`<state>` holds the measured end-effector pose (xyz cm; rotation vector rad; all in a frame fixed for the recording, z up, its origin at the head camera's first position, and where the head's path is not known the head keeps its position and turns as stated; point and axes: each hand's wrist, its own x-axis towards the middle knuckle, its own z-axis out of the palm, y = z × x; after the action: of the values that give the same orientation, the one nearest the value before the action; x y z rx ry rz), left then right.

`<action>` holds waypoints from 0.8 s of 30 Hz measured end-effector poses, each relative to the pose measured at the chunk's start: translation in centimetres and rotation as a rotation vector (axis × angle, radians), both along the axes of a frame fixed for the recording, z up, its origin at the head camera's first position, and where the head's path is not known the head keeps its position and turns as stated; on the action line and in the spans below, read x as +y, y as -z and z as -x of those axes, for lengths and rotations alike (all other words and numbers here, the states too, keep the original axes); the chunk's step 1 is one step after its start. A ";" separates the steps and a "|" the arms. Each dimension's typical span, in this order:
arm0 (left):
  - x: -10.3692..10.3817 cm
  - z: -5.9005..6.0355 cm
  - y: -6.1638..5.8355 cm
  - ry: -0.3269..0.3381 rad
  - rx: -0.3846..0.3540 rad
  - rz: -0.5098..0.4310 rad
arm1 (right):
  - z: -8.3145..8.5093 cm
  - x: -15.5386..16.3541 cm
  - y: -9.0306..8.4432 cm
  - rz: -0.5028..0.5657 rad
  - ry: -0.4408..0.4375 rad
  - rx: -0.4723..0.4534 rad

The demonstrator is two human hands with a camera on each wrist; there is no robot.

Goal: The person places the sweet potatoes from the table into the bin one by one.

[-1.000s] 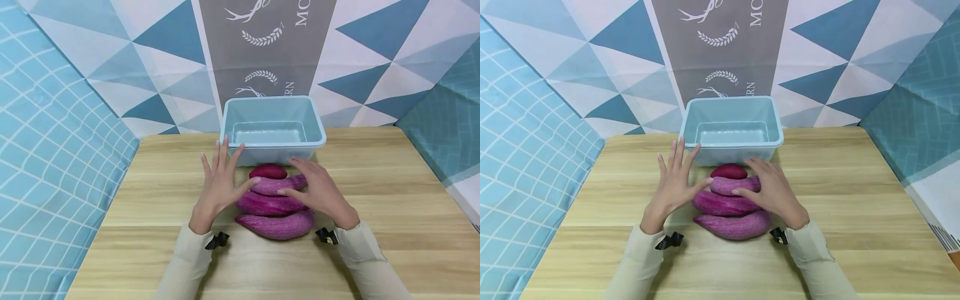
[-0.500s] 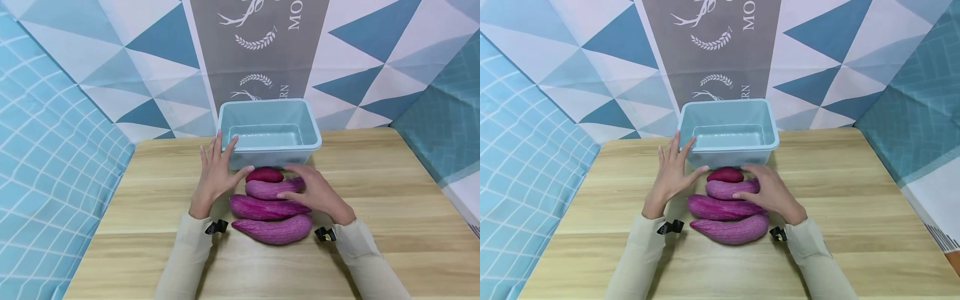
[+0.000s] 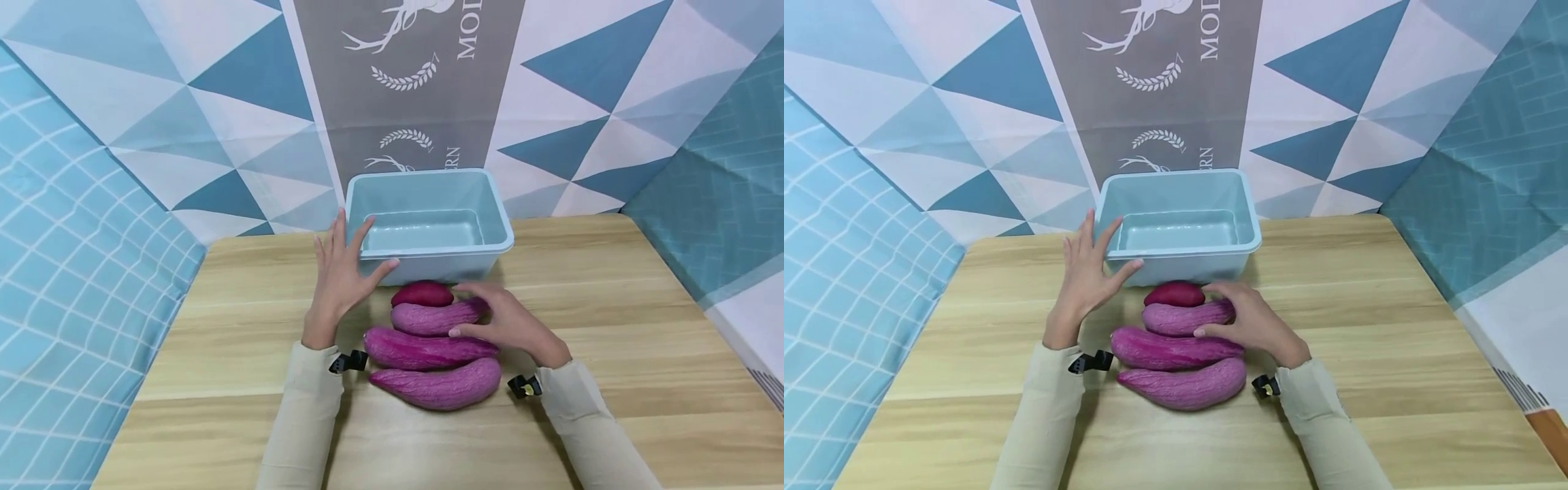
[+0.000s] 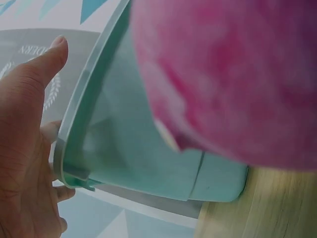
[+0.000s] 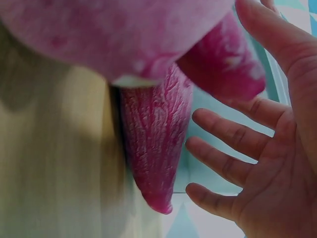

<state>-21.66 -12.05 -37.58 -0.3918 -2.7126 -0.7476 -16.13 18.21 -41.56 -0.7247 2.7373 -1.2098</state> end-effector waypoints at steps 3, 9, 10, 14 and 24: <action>-0.3 0.2 0.2 -0.014 -0.004 -0.011 | 0.2 -0.2 0.5 -0.007 0.005 -0.020; -0.6 0.8 0.5 -0.008 0.015 -0.053 | 0.8 -0.5 1.1 -0.015 0.011 -0.047; -0.6 0.9 0.5 -0.004 0.013 -0.054 | 0.8 -0.5 1.1 -0.010 0.013 -0.045; -0.6 1.3 0.5 0.006 0.009 -0.067 | 0.9 -0.5 1.2 -0.021 0.014 -0.028; -1.0 2.5 0.4 0.035 0.012 -0.086 | 1.1 -0.5 1.8 -0.102 0.053 -0.010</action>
<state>-24.14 -13.05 -37.94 -0.4236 -2.6580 -0.8654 -17.20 17.69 -43.40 -0.6376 2.8025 -1.0708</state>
